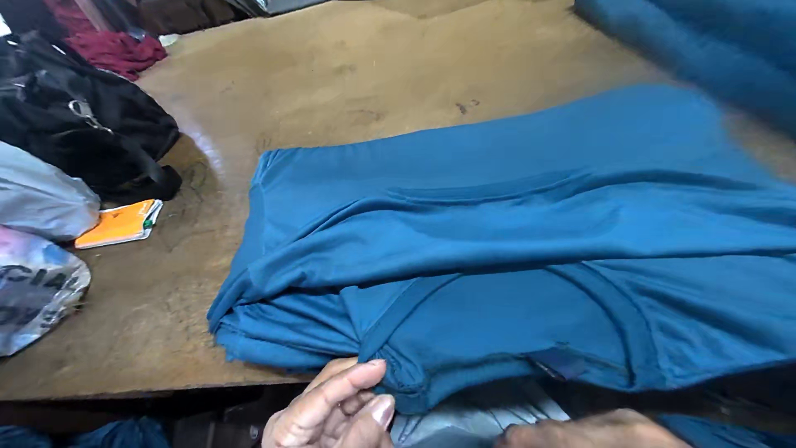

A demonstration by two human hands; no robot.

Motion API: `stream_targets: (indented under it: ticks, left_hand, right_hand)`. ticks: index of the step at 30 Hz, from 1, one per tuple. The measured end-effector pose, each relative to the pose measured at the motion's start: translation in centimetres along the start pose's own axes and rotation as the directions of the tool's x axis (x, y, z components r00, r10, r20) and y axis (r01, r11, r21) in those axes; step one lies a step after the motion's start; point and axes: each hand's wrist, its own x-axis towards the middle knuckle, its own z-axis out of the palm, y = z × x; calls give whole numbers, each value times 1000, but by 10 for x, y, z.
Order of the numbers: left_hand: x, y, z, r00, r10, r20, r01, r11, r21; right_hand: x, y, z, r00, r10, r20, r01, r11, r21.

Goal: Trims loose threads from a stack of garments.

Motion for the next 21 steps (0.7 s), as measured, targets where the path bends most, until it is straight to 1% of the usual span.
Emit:
stream_targets:
  ticks: [2,3,4,6,7,9,11,13,17,21]
  left_hand:
    - [0,2,2,1000,-8,4,8,1000,-6]
    - [0,3,4,1000,-20,6,20,1000,-9]
    - [0,6,5,999,-43,8,43,999,-8]
    - [0,7,4,998,-57,18,57,998,-2]
    - [-1,7,3,998,-57,22,56,998,5]
    - [-1,6,2,999,-46,27,46,999,10]
    - [-1,6,3,999,-42,28,43,999,-7]
    - [-2,5,4,999,-45,19,45,999,-18]
    - [-4,-4,5,1000,17,-23,-18,997,-71]
    - [-3,-11,20,996,77,-41,-80,994,-71]
  right_hand:
    - [16,-7,1,971,-75,-227,89,995,51]
    - [26,-11,0,951,-87,-296,110,992,62]
    - [36,-15,-1,942,-90,-322,123,989,83]
    - [52,-18,-1,944,-107,-312,139,987,82]
    - [59,-18,2,945,-119,-303,137,990,39]
    - [69,-17,9,935,-169,-311,144,984,-102]
    - [75,-13,17,908,-245,-339,166,955,-245]
    - [75,-13,20,892,-292,-344,174,926,-334]
    - [61,-18,24,887,-334,-318,188,891,-412]
    - [51,-24,37,904,-319,-284,200,904,-377]
